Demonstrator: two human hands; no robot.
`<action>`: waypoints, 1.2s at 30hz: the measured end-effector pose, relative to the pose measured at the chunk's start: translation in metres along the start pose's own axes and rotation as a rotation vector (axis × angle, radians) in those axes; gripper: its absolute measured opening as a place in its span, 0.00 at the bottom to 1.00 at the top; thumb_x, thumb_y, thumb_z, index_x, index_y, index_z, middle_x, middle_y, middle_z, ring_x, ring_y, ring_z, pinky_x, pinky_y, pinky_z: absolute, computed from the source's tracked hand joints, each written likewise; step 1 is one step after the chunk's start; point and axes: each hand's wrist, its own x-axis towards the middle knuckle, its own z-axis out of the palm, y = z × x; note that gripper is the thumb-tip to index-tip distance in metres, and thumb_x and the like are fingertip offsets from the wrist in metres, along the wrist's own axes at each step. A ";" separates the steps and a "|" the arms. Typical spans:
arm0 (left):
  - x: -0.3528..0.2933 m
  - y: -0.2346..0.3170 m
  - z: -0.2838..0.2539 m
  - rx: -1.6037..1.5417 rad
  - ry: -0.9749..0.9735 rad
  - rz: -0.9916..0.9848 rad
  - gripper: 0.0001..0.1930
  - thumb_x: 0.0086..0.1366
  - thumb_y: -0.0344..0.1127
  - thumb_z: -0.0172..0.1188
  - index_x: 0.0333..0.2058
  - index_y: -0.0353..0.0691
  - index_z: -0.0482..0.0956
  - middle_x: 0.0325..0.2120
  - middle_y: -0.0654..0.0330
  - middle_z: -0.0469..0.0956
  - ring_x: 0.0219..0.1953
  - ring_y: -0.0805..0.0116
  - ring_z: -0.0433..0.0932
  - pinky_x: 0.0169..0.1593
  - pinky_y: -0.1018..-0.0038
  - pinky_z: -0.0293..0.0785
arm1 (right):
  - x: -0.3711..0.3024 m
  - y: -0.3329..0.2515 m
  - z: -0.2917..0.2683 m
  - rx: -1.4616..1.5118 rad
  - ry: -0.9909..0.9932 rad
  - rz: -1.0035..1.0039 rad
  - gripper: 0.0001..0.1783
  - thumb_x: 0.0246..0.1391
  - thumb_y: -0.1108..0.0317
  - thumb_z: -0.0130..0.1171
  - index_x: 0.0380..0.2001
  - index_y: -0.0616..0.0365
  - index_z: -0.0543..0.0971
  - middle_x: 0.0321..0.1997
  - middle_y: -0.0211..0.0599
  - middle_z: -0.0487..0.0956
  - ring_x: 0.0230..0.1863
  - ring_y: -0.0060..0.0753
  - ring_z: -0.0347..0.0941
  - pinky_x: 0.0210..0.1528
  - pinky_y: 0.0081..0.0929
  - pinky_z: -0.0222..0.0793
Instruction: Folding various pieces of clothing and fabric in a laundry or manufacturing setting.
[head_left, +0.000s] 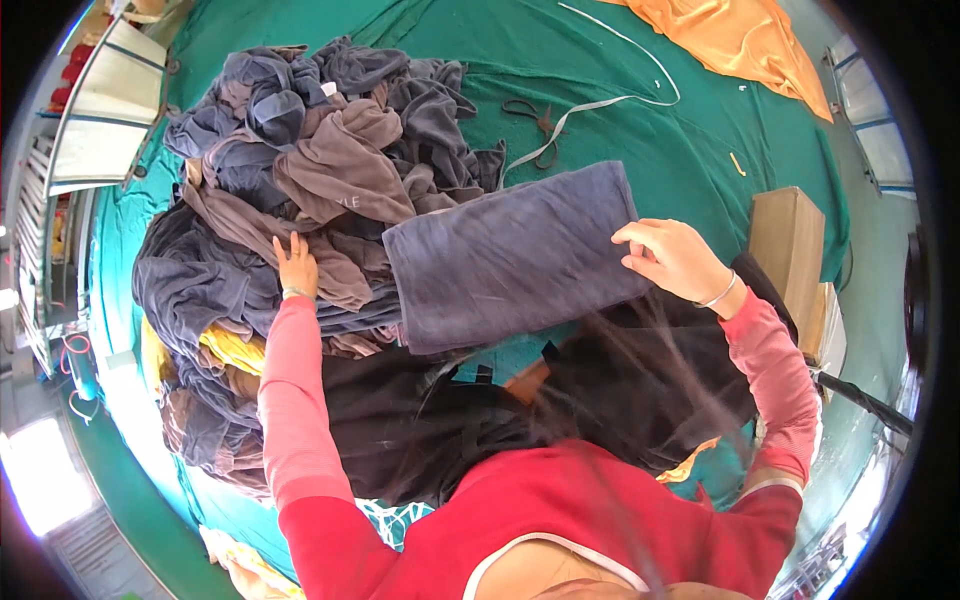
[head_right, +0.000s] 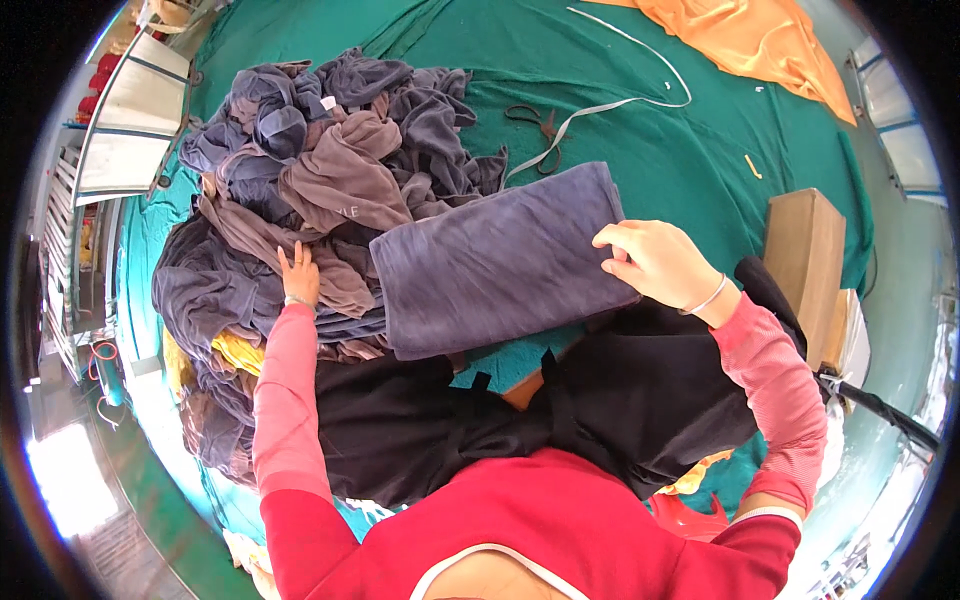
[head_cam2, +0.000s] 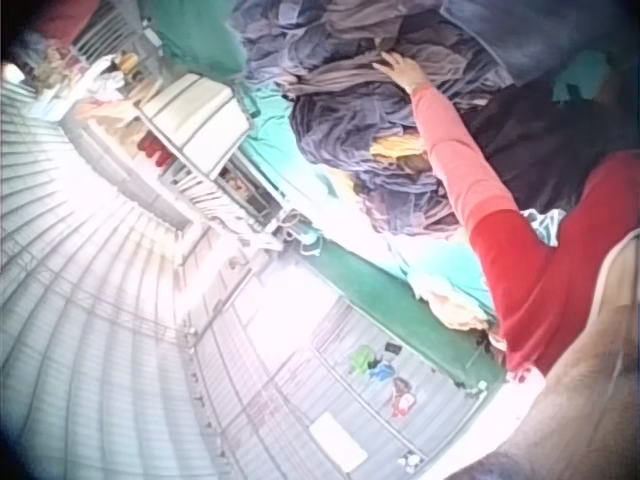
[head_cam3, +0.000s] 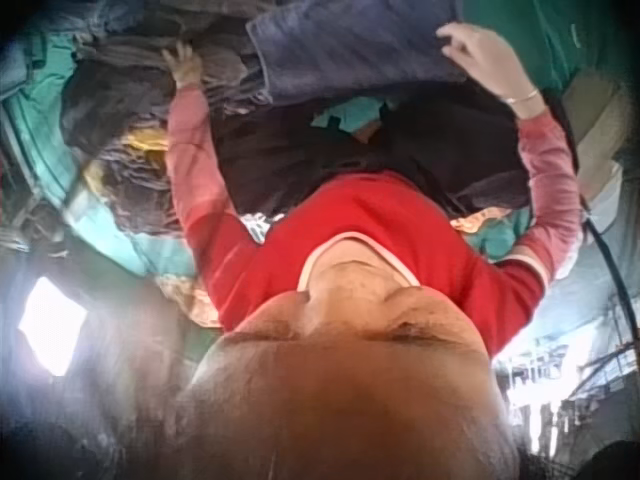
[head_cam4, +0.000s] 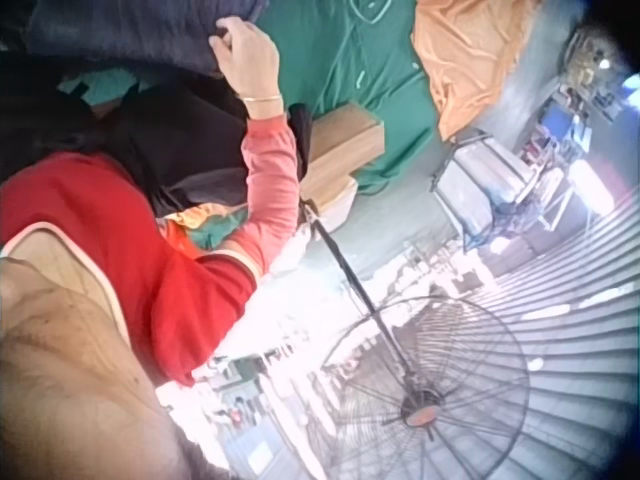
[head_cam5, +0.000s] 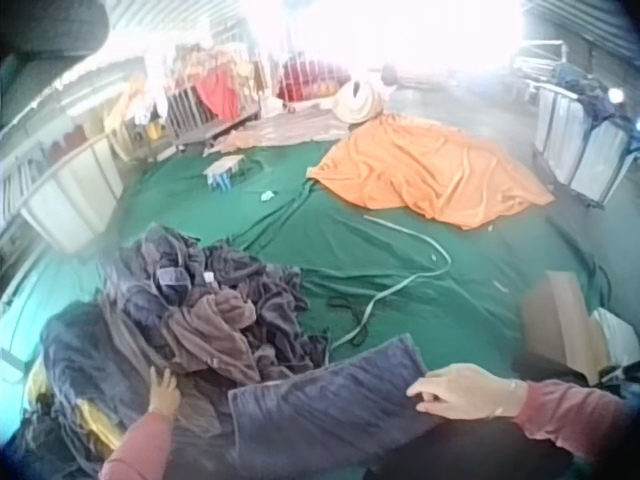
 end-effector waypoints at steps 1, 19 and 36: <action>0.007 -0.002 -0.011 0.003 0.003 0.005 0.14 0.56 0.34 0.48 0.42 0.42 0.73 0.44 0.55 0.73 0.56 0.60 0.64 0.61 0.40 0.39 | 0.001 0.000 0.000 0.015 -0.008 0.021 0.10 0.44 0.71 0.59 0.33 0.58 0.75 0.21 0.35 0.73 0.24 0.38 0.70 0.28 0.32 0.64; 0.098 -0.019 -0.386 -2.822 0.336 0.157 0.18 0.68 0.37 0.43 0.52 0.35 0.65 0.50 0.58 0.69 0.53 0.66 0.67 0.56 0.67 0.60 | 0.082 -0.049 0.008 0.494 0.121 -0.035 0.36 0.50 0.62 0.61 0.59 0.58 0.58 0.44 0.38 0.73 0.47 0.30 0.70 0.45 0.28 0.69; 0.099 -0.024 -0.377 -2.879 0.338 0.596 0.19 0.69 0.45 0.40 0.51 0.38 0.66 0.46 0.59 0.72 0.47 0.63 0.70 0.52 0.65 0.63 | 0.102 -0.067 -0.025 0.507 0.589 -0.155 0.09 0.42 0.75 0.50 0.31 0.64 0.73 0.24 0.47 0.74 0.24 0.45 0.71 0.28 0.33 0.67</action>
